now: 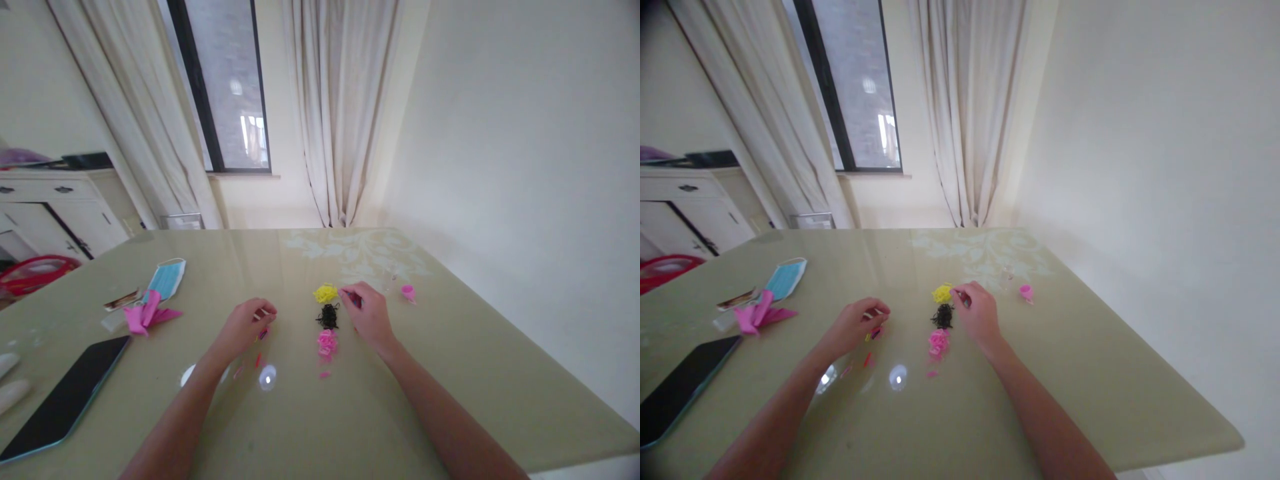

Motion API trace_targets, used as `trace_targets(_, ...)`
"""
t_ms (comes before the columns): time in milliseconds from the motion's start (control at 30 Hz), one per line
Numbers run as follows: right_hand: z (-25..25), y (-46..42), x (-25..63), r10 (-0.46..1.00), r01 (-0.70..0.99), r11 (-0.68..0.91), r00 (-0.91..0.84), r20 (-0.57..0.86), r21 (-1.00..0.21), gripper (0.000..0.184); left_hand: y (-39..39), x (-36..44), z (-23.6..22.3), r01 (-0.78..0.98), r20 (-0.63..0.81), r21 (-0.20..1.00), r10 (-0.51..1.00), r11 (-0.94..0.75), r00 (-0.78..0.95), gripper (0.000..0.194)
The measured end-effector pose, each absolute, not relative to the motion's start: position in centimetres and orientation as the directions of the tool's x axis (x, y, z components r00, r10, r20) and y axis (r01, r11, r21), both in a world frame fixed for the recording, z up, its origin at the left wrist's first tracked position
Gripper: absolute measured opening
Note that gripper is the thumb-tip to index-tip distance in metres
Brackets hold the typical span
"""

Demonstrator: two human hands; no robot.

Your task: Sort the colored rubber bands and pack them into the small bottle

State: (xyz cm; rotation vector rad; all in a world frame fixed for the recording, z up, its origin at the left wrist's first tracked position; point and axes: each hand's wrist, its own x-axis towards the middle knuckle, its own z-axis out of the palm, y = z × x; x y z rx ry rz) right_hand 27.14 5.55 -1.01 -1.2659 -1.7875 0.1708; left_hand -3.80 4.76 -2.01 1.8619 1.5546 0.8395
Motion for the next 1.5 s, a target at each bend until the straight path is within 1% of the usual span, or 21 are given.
trace_targets(100, -1.7, 4.0, 26.9, 0.787, 0.602, 0.529, -0.085, 0.611, -0.598, 0.024, 4.4, -3.0, -1.6, 0.507, 0.115, 0.850, 0.989, -0.144, 0.088, 0.029)
trace_targets(200, -1.9, 2.9, 26.0, 0.774, 0.537, 0.594, -0.177, 0.609, -0.599, 0.022, 3.5, -1.7, -1.0, 0.350, 0.140, 0.926, 0.990, -0.140, 0.025, 0.036)
trace_targets(233, -1.9, 2.6, 25.6, 0.768, 0.519, 0.611, -0.205, 0.607, -0.598, 0.021, 3.1, -1.1, -0.9, 0.298, 0.126, 0.946, 0.992, -0.125, 0.014, 0.037)
trace_targets(300, -1.8, 1.9, 24.9, 0.759, 0.491, 0.635, -0.254, 0.600, -0.596, 0.020, 2.3, 0.0, -0.6, 0.181, 0.111, 0.977, 0.993, -0.116, 0.039, 0.036)
trace_targets(400, -1.7, 1.1, 24.2, 0.737, 0.464, 0.666, -0.290, 0.610, -0.585, 0.026, 1.2, 1.5, -0.6, 0.049, 0.106, 0.993, 0.990, -0.111, 0.097, 0.033)
trace_targets(500, -1.7, 0.6, 24.1, 0.710, 0.437, 0.697, -0.305, 0.635, -0.569, 0.020, 0.6, 2.2, -1.0, 0.027, 0.084, 0.996, 0.983, -0.090, 0.162, 0.030)
trace_targets(633, -1.7, 0.6, 24.1, 0.686, 0.403, 0.722, -0.305, 0.661, -0.563, 0.014, 0.3, 2.4, -1.3, 0.036, 0.067, 0.996, 0.978, -0.076, 0.196, 0.029)
trace_targets(767, -1.4, 0.9, 24.3, 0.727, 0.388, 0.683, -0.280, 0.627, -0.619, 0.013, 0.5, 2.6, -1.4, 0.077, 0.077, 0.992, 0.975, -0.095, 0.210, 0.030)
trace_targets(833, -1.0, 1.1, 24.6, 0.754, 0.363, 0.655, -0.260, 0.603, -0.663, 0.013, 0.7, 2.4, -1.4, 0.157, 0.094, 0.980, 0.978, -0.124, 0.186, 0.032)
trace_targets(900, -0.4, 1.3, 25.1, 0.777, 0.324, 0.630, -0.239, 0.583, -0.706, 0.013, 1.0, 1.8, -1.4, 0.354, 0.145, 0.916, 0.979, -0.187, 0.143, 0.030)
trace_targets(933, 0.0, 1.4, 25.4, 0.785, 0.301, 0.619, -0.224, 0.577, -0.725, 0.012, 1.1, 1.3, -1.4, 0.494, 0.184, 0.841, 0.975, -0.222, 0.124, 0.029)
trace_targets(967, 0.3, 1.5, 25.7, 0.793, 0.277, 0.609, -0.205, 0.573, -0.744, 0.012, 1.2, 0.8, -1.5, 0.643, 0.235, 0.722, 0.964, -0.256, 0.121, 0.026)
trace_targets(1000, 0.6, 1.6, 26.1, 0.802, 0.253, 0.598, -0.184, 0.569, -0.761, 0.012, 1.3, 0.3, -1.6, 0.775, 0.279, 0.569, 0.951, -0.275, 0.132, 0.024)
trace_targets(1033, 1.0, 1.7, 26.5, 0.811, 0.233, 0.585, -0.163, 0.562, -0.777, 0.013, 1.3, -0.2, -1.8, 0.873, 0.283, 0.420, 0.950, -0.249, 0.135, 0.024)
trace_targets(1067, 1.3, 1.8, 26.9, 0.822, 0.218, 0.569, -0.145, 0.551, -0.793, 0.014, 1.3, -0.7, -2.0, 0.933, 0.256, 0.304, 0.960, -0.193, 0.115, 0.026)
trace_targets(1133, 1.8, 2.0, 27.6, 0.845, 0.200, 0.535, -0.120, 0.522, -0.821, 0.018, 1.4, -1.5, -2.6, 0.984, 0.164, 0.152, 0.984, -0.097, 0.071, 0.031)
trace_targets(1200, 2.2, 2.3, 28.5, 0.863, 0.198, 0.505, -0.096, 0.496, -0.840, 0.021, 1.6, -2.0, -3.2, 0.994, 0.076, 0.087, 0.995, -0.073, 0.067, 0.030)
trace_targets(1267, 2.3, 2.8, 29.6, 0.879, 0.207, 0.476, -0.083, 0.469, -0.855, 0.021, 1.8, -2.2, -3.4, 0.991, 0.022, 0.077, 0.994, -0.108, 0.107, 0.027)
trace_targets(1400, 2.1, 4.2, 31.9, 0.925, 0.284, 0.380, -0.120, 0.360, -0.880, 0.023, 2.0, -2.0, -3.1, 0.987, -0.003, 0.099, 0.991, -0.130, 0.131, 0.025)
trace_targets(1500, 1.6, 5.1, 33.4, 0.954, 0.433, 0.298, -0.164, 0.251, -0.851, 0.025, 1.9, -1.6, -2.6, 0.989, 0.009, 0.101, 0.994, -0.109, 0.109, 0.026)
